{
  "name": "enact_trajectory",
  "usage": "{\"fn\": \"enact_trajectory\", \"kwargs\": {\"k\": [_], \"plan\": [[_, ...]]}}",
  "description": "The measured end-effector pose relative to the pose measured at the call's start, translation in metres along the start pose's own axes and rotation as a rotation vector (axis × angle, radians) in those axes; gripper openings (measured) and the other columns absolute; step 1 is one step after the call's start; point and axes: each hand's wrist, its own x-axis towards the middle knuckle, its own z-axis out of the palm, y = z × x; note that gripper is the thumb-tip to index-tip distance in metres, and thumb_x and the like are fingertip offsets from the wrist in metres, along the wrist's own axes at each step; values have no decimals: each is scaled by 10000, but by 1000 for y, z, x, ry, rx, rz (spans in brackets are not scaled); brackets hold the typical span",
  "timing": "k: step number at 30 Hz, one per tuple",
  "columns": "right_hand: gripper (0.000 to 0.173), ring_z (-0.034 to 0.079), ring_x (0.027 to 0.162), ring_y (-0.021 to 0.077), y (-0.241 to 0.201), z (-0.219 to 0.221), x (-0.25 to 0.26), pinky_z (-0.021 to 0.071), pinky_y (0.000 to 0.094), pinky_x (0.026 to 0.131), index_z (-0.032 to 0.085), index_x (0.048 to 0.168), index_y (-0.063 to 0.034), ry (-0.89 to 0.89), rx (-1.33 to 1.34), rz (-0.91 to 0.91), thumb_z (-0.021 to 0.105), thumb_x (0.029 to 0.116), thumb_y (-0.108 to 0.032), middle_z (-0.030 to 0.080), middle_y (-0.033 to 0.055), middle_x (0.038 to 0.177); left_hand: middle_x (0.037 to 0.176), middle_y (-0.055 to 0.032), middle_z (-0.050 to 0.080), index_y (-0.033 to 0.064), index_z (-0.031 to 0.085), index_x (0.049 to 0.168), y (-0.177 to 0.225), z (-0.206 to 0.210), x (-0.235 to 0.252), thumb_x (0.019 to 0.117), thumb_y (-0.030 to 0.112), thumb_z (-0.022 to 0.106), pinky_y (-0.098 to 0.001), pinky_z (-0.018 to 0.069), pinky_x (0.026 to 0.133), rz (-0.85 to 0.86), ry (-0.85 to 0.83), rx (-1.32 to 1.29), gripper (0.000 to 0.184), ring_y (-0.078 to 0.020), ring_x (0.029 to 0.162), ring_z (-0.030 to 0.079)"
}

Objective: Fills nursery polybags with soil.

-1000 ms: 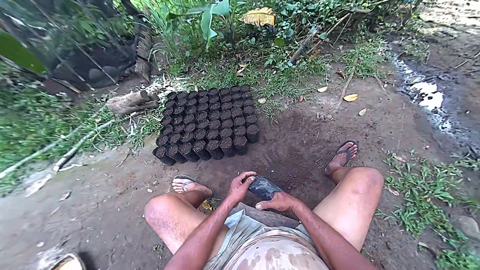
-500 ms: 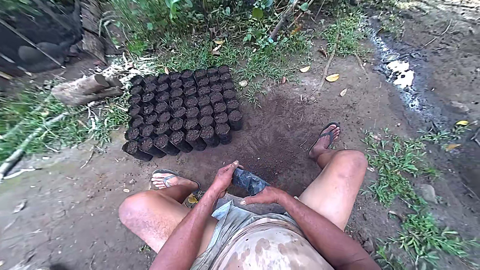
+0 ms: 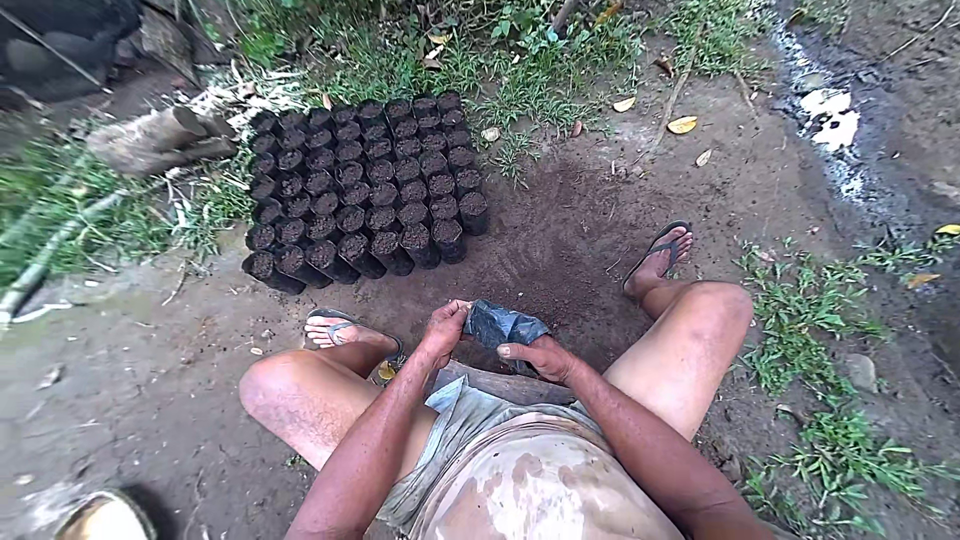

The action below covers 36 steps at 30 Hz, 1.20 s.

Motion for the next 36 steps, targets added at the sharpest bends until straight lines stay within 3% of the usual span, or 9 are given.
{"fn": "enact_trajectory", "kwargs": {"k": [9, 12, 20, 23, 26, 29, 31, 33, 36], "plan": [[315, 715, 1019, 279, 1, -9, 11, 599, 480, 930, 611, 1280, -1, 327, 154, 149, 652, 1001, -139, 716, 186, 1133, 888, -103, 682, 66, 622, 1132, -8, -2, 0, 1113, 326, 479, -343, 566, 567, -80, 136, 51, 297, -188, 644, 641], [273, 705, 1006, 267, -6, -16, 8, 590, 486, 925, 600, 1268, -17, 254, 249, 146, 561, 1014, -109, 702, 180, 1130, 924, -113, 690, 72, 628, 1175, -7, -2, 0, 1111, 344, 476, -355, 573, 575, -122, 138, 62, 318, -202, 667, 655], [340, 693, 1031, 207, -20, -30, 2, 588, 430, 904, 672, 1298, -101, 350, 23, 8, 618, 1043, -320, 714, 101, 1179, 1012, -117, 695, 97, 621, 1214, -7, -7, -6, 1103, 394, 469, -373, 584, 595, -198, 178, -116, 351, -223, 746, 683], [284, 726, 873, 181, -22, -30, 1, 614, 399, 790, 718, 1236, -111, 379, -338, 4, 684, 1011, -282, 767, 73, 1039, 1050, -140, 696, 98, 610, 1257, -8, -9, -5, 1096, 409, 473, -397, 587, 606, -261, 240, -192, 376, -249, 764, 688], [237, 671, 648, 190, -9, -33, 9, 572, 478, 604, 755, 1063, -178, 488, -866, 36, 644, 1023, -383, 722, 39, 794, 1096, -132, 694, 81, 603, 1267, -8, -11, 0, 1096, 325, 473, -407, 623, 732, -39, 389, 324, 324, -216, 843, 713], [238, 709, 844, 239, 6, -27, 21, 559, 557, 869, 735, 1045, -184, 302, -1309, 77, 573, 1042, -357, 730, 51, 863, 1308, -100, 633, 100, 638, 1296, 0, -12, 1, 1048, 191, 520, -408, 601, 863, 545, 270, 779, 289, -200, 988, 688], [230, 716, 1002, 240, 24, -21, 33, 376, 656, 1136, 750, 1109, -224, 113, -1440, 104, 572, 1031, -348, 763, 26, 975, 1456, -64, 590, 121, 666, 1310, 4, -1, -4, 1005, 85, 514, -362, 601, 906, 716, -19, 825, 342, -149, 1103, 681], [259, 698, 1100, 270, 42, -19, 46, 239, 729, 1187, 749, 1165, -242, -17, -1448, 172, 561, 1022, -349, 767, 40, 1050, 1480, -7, 588, 154, 654, 1340, -10, 10, -11, 971, 27, 528, -389, 584, 969, 633, -223, 892, 410, -134, 1203, 656], [262, 681, 1135, 303, 72, -21, 70, 253, 768, 1148, 758, 1163, -264, -70, -1383, 252, 556, 1019, -348, 764, 56, 1066, 1268, -98, 692, 139, 592, 1378, -44, 9, 10, 958, 44, 594, -527, 580, 926, 392, -326, 1015, 431, -255, 1068, 706]]}}
